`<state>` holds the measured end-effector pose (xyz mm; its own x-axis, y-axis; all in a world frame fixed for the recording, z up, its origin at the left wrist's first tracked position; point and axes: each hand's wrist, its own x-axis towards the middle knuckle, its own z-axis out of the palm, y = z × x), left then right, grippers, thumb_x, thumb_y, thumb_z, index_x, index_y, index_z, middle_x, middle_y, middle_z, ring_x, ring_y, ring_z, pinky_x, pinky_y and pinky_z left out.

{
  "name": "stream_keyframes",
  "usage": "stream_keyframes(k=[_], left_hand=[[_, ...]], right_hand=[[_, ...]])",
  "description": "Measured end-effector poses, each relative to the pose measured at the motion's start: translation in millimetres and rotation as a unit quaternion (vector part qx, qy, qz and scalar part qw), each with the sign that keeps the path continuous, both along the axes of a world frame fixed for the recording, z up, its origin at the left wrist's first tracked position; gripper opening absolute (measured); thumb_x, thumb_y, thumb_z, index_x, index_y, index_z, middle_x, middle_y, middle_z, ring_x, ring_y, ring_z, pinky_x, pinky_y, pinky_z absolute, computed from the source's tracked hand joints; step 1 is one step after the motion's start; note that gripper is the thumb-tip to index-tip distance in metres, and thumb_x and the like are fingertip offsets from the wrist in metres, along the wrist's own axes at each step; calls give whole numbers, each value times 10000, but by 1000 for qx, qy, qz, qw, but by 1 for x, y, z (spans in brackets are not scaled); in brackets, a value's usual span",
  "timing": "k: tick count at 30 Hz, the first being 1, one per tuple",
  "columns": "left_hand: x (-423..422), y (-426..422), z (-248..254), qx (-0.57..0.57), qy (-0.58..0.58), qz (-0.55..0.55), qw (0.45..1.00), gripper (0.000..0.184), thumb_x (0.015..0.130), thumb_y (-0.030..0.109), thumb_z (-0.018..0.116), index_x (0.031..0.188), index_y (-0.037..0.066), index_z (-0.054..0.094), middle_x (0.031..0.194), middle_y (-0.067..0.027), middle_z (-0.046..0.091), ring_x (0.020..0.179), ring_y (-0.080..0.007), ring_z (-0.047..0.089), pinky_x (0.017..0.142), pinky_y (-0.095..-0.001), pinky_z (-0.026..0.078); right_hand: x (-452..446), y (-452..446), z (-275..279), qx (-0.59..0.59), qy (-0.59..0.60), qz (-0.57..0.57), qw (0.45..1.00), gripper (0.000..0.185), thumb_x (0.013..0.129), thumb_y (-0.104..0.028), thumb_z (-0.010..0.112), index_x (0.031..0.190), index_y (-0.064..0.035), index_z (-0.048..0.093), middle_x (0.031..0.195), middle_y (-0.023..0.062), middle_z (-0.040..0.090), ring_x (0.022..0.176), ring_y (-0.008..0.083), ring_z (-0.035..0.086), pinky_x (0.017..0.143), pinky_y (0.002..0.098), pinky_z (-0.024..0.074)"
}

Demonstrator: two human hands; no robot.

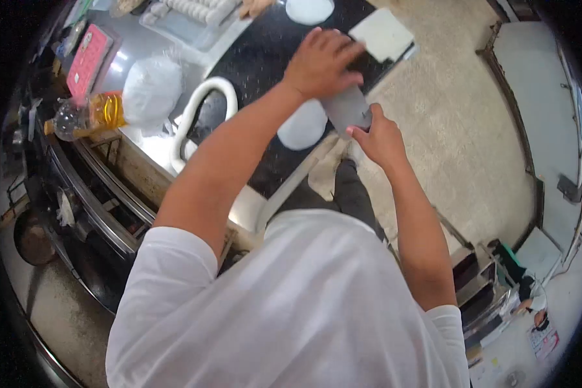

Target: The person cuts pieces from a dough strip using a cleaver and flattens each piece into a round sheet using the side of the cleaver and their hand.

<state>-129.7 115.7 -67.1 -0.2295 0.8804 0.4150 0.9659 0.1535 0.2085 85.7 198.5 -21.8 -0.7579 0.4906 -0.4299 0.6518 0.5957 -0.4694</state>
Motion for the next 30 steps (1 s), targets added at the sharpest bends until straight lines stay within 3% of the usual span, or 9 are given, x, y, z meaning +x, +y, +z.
stream_keyframes(k=[1,3,5,6,8,13,20,23,30], left_hand=[[0,-4,9,-16,-20,53,998,743,847,732,627,1363,197,622,1308,-127,665,1180,-309,646,995,-473,498],[11,-26,33,-154,-175,86,969,737,840,753,613,1259,151,678,1194,-149,702,1106,-330,677,955,-475,522],[11,-47,26,-319,-351,42,879,781,796,790,628,983,45,766,938,-195,752,916,-385,729,831,-502,567],[19,-61,56,-404,-448,34,797,796,799,795,626,964,30,768,963,-204,753,943,-375,730,842,-474,567],[36,-90,46,-266,-386,71,880,535,823,579,735,962,63,758,873,-195,737,873,-382,725,782,-473,565],[54,-125,16,-39,-448,162,879,315,881,214,759,1137,48,683,888,-180,744,844,-320,747,745,-418,571],[78,-137,26,-3,-468,208,859,335,901,158,744,1201,36,660,884,-138,743,797,-225,735,728,-347,568],[94,-159,33,107,-615,230,747,293,937,89,714,1223,46,665,886,-45,705,765,-82,634,694,-264,524],[53,-81,72,202,-618,231,723,345,961,84,691,1292,33,607,954,-19,650,796,-80,601,681,-241,516]], right_hand=[[9,-16,8,3,0,-14,1000,614,860,-362,777,1240,27,492,959,313,705,918,491,693,768,539,545],[46,-52,1,-14,-5,-44,999,609,862,-355,776,1236,33,491,945,316,702,913,492,694,763,536,545],[87,-90,4,-51,-7,-74,996,594,867,-332,771,1228,44,486,918,313,699,901,489,695,755,526,546],[109,-104,10,-69,-15,-74,995,584,871,-317,769,1225,48,482,903,308,698,894,485,696,750,520,547],[142,-114,22,-114,-53,-54,991,513,892,-270,745,1209,47,496,892,296,698,879,472,700,744,510,546],[115,-83,45,-47,-28,-59,997,399,916,-236,721,1137,33,526,890,285,701,865,473,695,727,517,537],[-10,-48,-7,-47,56,57,996,406,905,-246,733,1112,20,507,907,301,695,897,502,681,772,554,532],[-9,-53,-10,-101,32,133,985,432,891,-254,746,1124,20,508,918,315,693,904,513,677,785,552,534],[10,36,-2,-185,-16,238,953,410,881,-258,750,1107,30,565,929,291,707,899,472,696,772,536,542]])
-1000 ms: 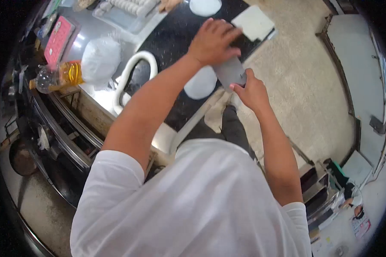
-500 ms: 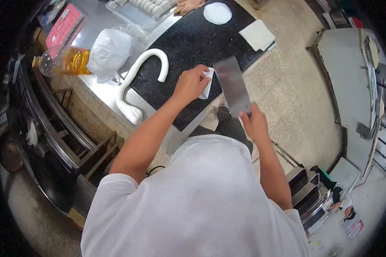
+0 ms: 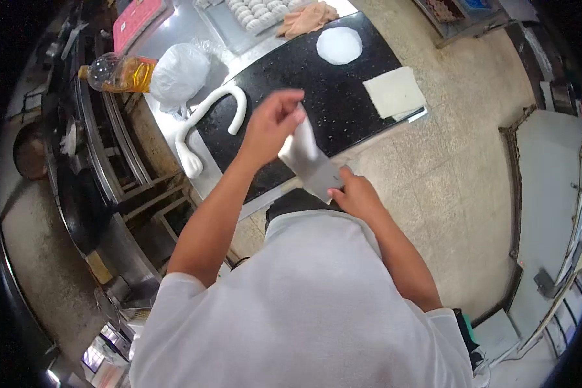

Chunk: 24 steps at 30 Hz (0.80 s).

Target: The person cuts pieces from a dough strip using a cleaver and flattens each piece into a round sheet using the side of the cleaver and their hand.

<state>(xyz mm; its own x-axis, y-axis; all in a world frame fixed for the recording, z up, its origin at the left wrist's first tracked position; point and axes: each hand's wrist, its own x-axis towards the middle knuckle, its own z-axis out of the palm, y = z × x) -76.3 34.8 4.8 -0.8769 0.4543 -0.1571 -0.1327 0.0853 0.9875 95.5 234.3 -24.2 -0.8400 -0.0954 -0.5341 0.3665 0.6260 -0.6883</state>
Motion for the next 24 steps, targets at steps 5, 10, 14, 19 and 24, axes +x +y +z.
stream_keyframes(k=[5,10,14,19,24], left_hand=[[-95,75,-28,30,-21,97,995,403,984,193,679,1336,32,571,979,-55,666,802,-128,628,685,-279,543],[-92,52,-52,-208,184,113,954,448,933,279,746,1244,-19,620,1091,-133,678,925,-260,664,816,-384,552],[-20,-23,-38,-357,293,141,876,405,866,270,804,1112,-12,649,1048,-179,670,1014,-346,630,871,-435,504],[26,-111,-63,-394,331,240,823,309,792,207,838,986,40,665,1013,-155,653,1022,-385,595,921,-473,470],[1,-139,-74,-308,350,149,872,285,806,178,802,1024,32,689,936,-138,670,921,-358,643,843,-462,504]], right_hand=[[30,76,18,0,-2,-80,997,344,884,-249,749,1065,5,604,910,255,721,874,445,710,753,484,552],[37,102,32,-80,121,-236,961,257,954,-257,704,985,-16,619,829,110,726,735,212,706,670,358,537],[-9,97,-9,-235,177,-383,876,263,1032,-298,612,1014,-38,580,752,61,618,604,133,600,562,287,479],[-46,63,-31,-331,-8,-531,780,179,1044,-243,566,1032,-75,505,724,40,550,550,160,559,503,308,477],[-14,-7,6,-211,4,-475,854,80,1032,-156,544,1050,-90,504,709,27,537,514,137,521,472,305,450]])
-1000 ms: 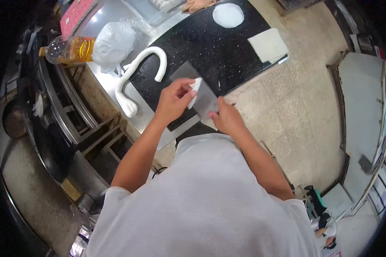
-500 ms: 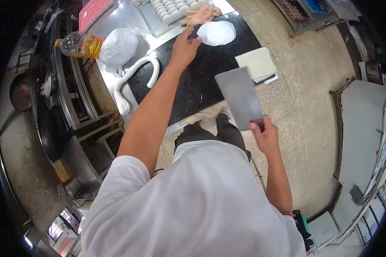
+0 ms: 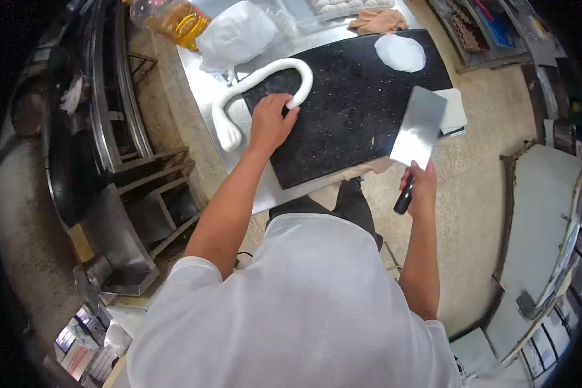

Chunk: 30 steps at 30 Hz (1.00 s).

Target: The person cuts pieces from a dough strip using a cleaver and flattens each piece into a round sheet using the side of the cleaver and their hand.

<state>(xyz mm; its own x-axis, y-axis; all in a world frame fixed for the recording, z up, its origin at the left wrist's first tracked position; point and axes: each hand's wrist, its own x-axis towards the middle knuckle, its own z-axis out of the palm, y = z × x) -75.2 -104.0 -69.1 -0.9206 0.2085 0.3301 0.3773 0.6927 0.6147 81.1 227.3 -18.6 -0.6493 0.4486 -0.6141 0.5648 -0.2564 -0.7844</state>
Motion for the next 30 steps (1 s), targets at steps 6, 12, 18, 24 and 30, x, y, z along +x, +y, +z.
stream_keyframes(k=[6,12,18,24,30], left_hand=[[14,-42,5,31,-28,-45,998,251,820,105,751,1059,51,697,942,-119,664,740,-265,661,663,-366,544],[27,-69,13,-5,-109,-73,991,270,821,126,691,1078,44,688,1007,-164,642,939,-393,656,803,-475,540],[12,-68,35,-11,-193,-75,978,282,989,231,582,874,-13,661,846,-175,624,866,-384,632,769,-460,486],[42,12,27,-286,-197,-301,888,383,1001,428,573,1086,88,726,1057,-172,672,1073,-366,635,867,-497,521],[42,113,10,-315,-19,-350,882,711,998,601,477,1598,237,358,1685,-117,239,1558,-378,168,1215,-684,81]], right_hand=[[9,-127,59,468,60,425,772,132,1015,-174,523,1065,-58,564,886,240,664,830,454,686,677,538,532],[-13,-189,49,429,8,516,742,175,1029,-148,423,1045,-23,544,971,293,665,874,473,670,778,569,524],[36,-133,50,363,-43,471,803,116,983,-125,532,1034,-24,507,912,268,673,889,505,639,741,568,491],[131,-60,49,240,-19,255,936,202,959,-189,668,1009,4,635,810,158,694,732,293,687,669,407,530],[89,26,66,244,162,-14,956,279,1025,-275,611,1017,4,632,760,49,629,648,104,597,605,279,499]])
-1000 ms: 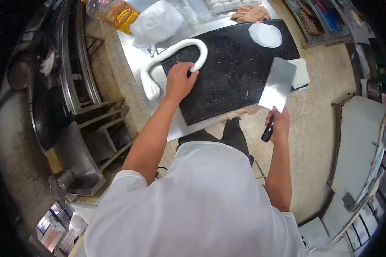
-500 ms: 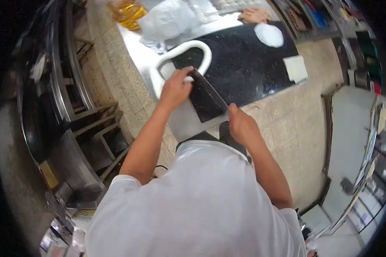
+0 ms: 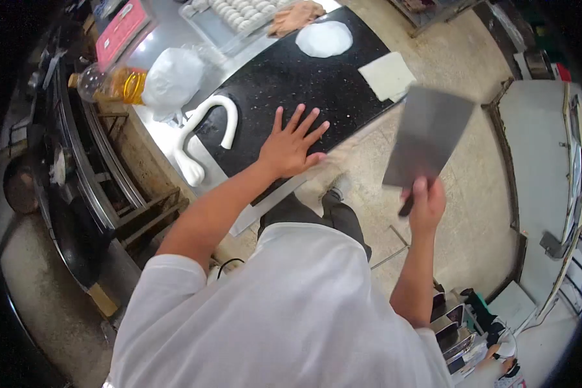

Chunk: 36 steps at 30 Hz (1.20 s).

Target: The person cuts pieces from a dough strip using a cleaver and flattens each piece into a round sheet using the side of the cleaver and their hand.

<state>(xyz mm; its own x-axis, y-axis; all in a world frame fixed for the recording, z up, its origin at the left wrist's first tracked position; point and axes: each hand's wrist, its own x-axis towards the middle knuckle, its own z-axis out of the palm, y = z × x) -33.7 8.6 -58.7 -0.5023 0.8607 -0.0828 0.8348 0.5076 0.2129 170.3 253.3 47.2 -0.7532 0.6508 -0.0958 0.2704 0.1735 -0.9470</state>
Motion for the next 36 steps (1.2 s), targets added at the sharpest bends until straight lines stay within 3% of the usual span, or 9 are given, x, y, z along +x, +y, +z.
stream_keyframes(k=[2,6,8,12,16,26,29,32,36], left_hand=[[-11,16,4,5,13,-36,999,708,1006,640,413,1589,240,378,1664,-125,286,1544,-391,214,1213,-680,104],[-15,24,2,5,14,-32,999,723,1003,643,414,1595,230,368,1672,-122,272,1548,-398,205,1226,-659,89],[-21,25,-6,34,-27,0,999,720,998,614,459,1590,212,375,1676,-141,256,1543,-410,214,1233,-634,102],[-22,28,19,114,-67,47,990,726,993,613,472,1585,204,380,1663,-137,296,1543,-406,219,1236,-621,104],[-9,-4,3,32,-45,-179,982,727,952,677,467,1553,269,436,1637,-71,366,1541,-366,248,1225,-635,150],[-47,41,-3,63,4,-126,990,745,940,694,477,1553,272,439,1655,-107,330,1537,-368,250,1214,-655,120],[-30,26,-6,24,-11,-293,956,720,951,700,457,1549,301,445,1647,-71,353,1531,-356,272,1234,-628,88],[-13,11,-19,59,-113,-333,934,720,942,699,468,1547,310,446,1644,-56,362,1539,-325,265,1236,-628,84],[-62,44,-7,22,-46,-321,946,749,933,685,494,1567,292,421,1645,-62,362,1544,-310,260,1239,-608,101]], right_hand=[[-57,20,-32,-50,76,-66,994,289,1036,-290,584,1010,-4,611,763,49,610,632,112,595,584,286,490],[-128,45,-98,-316,-146,-103,932,279,1048,-308,554,939,-52,558,709,38,562,541,130,550,492,319,454],[-119,37,-98,-317,-130,-102,934,264,1040,-310,566,930,-71,547,686,39,544,498,134,519,457,336,440],[-63,-16,-65,-121,-291,103,944,296,1002,-328,623,1029,-35,592,759,97,655,567,224,619,534,390,497],[-35,-90,-100,-53,-288,314,903,463,919,-408,696,1121,6,651,963,291,703,987,478,673,886,522,508],[-95,-45,-84,-3,-375,328,867,525,900,-452,711,1099,33,684,1024,277,716,1000,439,695,887,495,529],[-40,-75,-83,-59,-292,327,897,562,876,-455,736,1159,23,654,1047,259,724,1000,425,703,876,493,541],[-30,-101,-78,-32,-373,296,879,581,852,-450,759,1178,16,638,1041,260,725,993,433,703,860,505,548],[-66,-81,-80,30,-375,251,892,634,822,-469,782,1190,17,609,1031,281,717,984,453,698,844,531,550]])
